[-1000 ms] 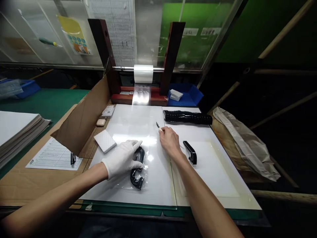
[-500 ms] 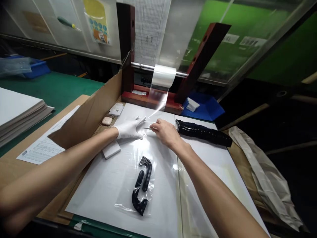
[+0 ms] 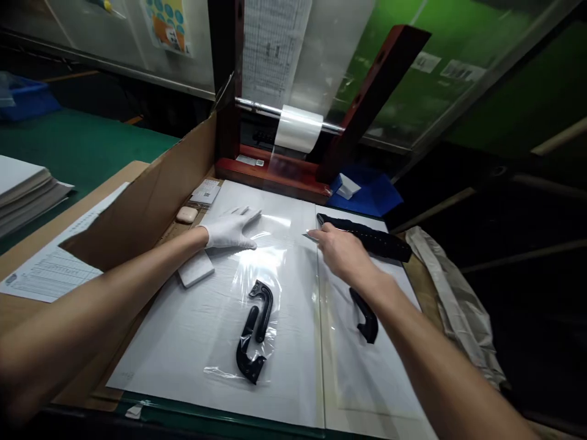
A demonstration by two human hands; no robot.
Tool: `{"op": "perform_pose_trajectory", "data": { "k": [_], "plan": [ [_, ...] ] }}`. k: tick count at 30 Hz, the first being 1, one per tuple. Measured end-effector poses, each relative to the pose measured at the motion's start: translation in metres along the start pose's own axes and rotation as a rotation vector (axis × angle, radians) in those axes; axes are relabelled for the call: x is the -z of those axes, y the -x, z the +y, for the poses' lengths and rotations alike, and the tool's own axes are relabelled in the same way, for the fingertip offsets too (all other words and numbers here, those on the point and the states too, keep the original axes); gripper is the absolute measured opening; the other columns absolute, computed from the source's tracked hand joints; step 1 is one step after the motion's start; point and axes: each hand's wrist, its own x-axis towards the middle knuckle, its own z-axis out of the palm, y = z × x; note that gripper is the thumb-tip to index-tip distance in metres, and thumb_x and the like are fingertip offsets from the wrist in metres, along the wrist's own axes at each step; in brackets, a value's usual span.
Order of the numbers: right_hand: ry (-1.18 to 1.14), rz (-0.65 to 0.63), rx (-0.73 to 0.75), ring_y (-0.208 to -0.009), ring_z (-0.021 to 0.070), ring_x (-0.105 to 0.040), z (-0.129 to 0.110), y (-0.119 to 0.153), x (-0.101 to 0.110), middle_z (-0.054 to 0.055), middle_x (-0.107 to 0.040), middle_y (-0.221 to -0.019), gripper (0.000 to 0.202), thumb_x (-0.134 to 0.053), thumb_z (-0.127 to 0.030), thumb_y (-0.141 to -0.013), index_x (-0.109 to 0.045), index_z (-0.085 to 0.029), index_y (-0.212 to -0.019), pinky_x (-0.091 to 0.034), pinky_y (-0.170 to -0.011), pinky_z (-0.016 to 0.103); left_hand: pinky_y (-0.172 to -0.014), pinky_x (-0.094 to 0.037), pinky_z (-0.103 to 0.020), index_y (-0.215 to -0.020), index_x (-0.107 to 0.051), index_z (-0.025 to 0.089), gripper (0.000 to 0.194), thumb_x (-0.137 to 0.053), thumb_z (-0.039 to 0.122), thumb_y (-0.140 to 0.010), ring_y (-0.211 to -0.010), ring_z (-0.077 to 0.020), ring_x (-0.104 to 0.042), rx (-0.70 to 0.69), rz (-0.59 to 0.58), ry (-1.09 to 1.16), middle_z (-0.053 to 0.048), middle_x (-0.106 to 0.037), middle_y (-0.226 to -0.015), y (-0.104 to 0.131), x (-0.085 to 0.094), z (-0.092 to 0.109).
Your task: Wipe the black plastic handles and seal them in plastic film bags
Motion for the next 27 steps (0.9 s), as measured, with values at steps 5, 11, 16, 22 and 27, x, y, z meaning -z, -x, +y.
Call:
{"op": "perform_pose_trajectory", "data": {
  "k": [5,11,16,22,27],
  "plan": [
    [-0.148,0.154,-0.109,-0.118,0.0274,-0.058,-0.039,-0.004,-0.046,0.011,-0.062,-0.129,0.020,-0.058,-0.030,-0.098,-0.070,-0.017,-0.107,-0.048,-0.098,0.049,-0.093,-0.056,-0.049,-0.130,-0.058,0.017,0.039,-0.064,0.035,-0.096,-0.111,-0.0259,-0.064,-0.008,0.001,-0.010,-0.012,-0.061,-0.132,0.008,0.010,0.007],
    [-0.401,0.280,0.025,-0.137,0.0282,-0.044,-0.066,0.014,-0.066,0.007,-0.065,-0.123,0.008,-0.064,-0.022,-0.093,-0.066,-0.017,-0.087,-0.034,-0.114,0.053,-0.092,-0.057,-0.048,-0.129,-0.059,0.017,0.038,-0.064,0.036,-0.096,-0.110,-0.0263,-0.064,0.005,-0.033,0.015,-0.011,-0.061,-0.130,0.009,0.015,0.014],
    [-0.648,0.379,-0.040,-0.111,0.0239,-0.063,-0.075,0.045,-0.064,0.010,-0.067,-0.115,0.015,-0.048,-0.030,-0.103,-0.056,-0.020,-0.096,-0.052,-0.096,0.046,-0.091,-0.057,-0.047,-0.128,-0.060,0.016,0.038,-0.064,0.036,-0.096,-0.108,-0.0257,-0.065,-0.021,-0.100,0.115,-0.010,-0.062,-0.129,0.013,0.019,0.030],
    [-0.885,0.473,-0.038,-0.114,0.0176,-0.065,-0.100,0.081,-0.060,0.008,-0.068,-0.117,0.036,-0.042,-0.028,-0.106,-0.029,-0.024,-0.139,-0.053,-0.101,0.039,-0.089,-0.059,-0.042,-0.119,-0.067,0.015,0.032,-0.055,0.039,-0.101,-0.102,-0.0237,-0.070,-0.090,-0.188,0.226,-0.009,-0.072,-0.117,0.062,0.013,0.055],
    [-0.850,0.405,0.143,-0.106,0.0206,-0.065,-0.106,0.131,-0.063,0.005,-0.067,-0.108,0.019,-0.054,-0.016,-0.097,-0.062,-0.025,-0.112,-0.057,-0.092,0.038,-0.097,-0.055,-0.034,-0.109,-0.074,0.024,0.026,-0.050,0.027,-0.102,-0.103,-0.0191,-0.070,-0.238,-0.224,0.259,-0.003,-0.076,-0.112,0.121,-0.006,0.080]
  ]
}}
